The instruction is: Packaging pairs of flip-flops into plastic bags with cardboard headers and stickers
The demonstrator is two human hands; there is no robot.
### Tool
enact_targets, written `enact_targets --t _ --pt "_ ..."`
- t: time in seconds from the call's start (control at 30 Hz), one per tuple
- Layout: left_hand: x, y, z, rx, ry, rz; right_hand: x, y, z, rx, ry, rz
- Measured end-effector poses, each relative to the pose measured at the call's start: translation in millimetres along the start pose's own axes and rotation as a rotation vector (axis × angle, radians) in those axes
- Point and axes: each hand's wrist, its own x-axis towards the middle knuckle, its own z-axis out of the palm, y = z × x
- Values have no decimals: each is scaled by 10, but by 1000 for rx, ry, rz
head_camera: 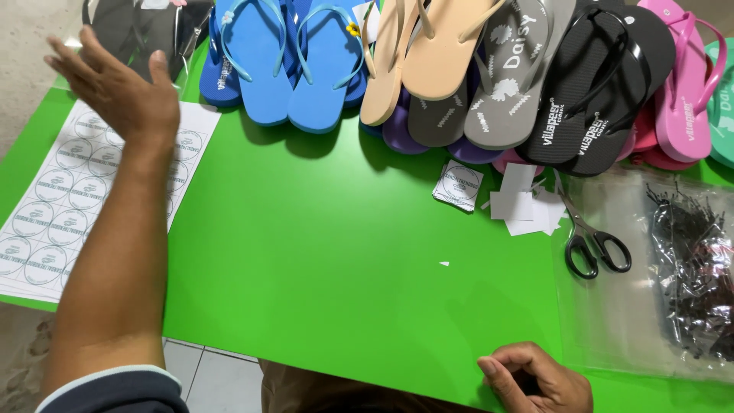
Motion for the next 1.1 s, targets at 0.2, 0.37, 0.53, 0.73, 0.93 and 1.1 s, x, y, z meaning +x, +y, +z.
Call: enact_targets --t 0.2,0.37,0.53,0.73,0.93,1.1 --pt "-1380 1123 -597 -460 198 832 96 20 -37 -29 -118 115" --pt "-2519 1533 -649 -491 -405 1111 434 -36 -87 -289 -684 86" --pt "-2827 1838 -671 -474 -193 1236 956 -282 131 -499 -757 0" --pt "-2422 1939 -691 -642 87 1087 1272 -90 416 -411 -430 -235" --pt "-1281 1864 -165 -365 182 623 1289 -45 402 -287 -378 -324" --pt "-720 1796 241 -95 -99 274 1321 -48 381 -286 -410 -273"
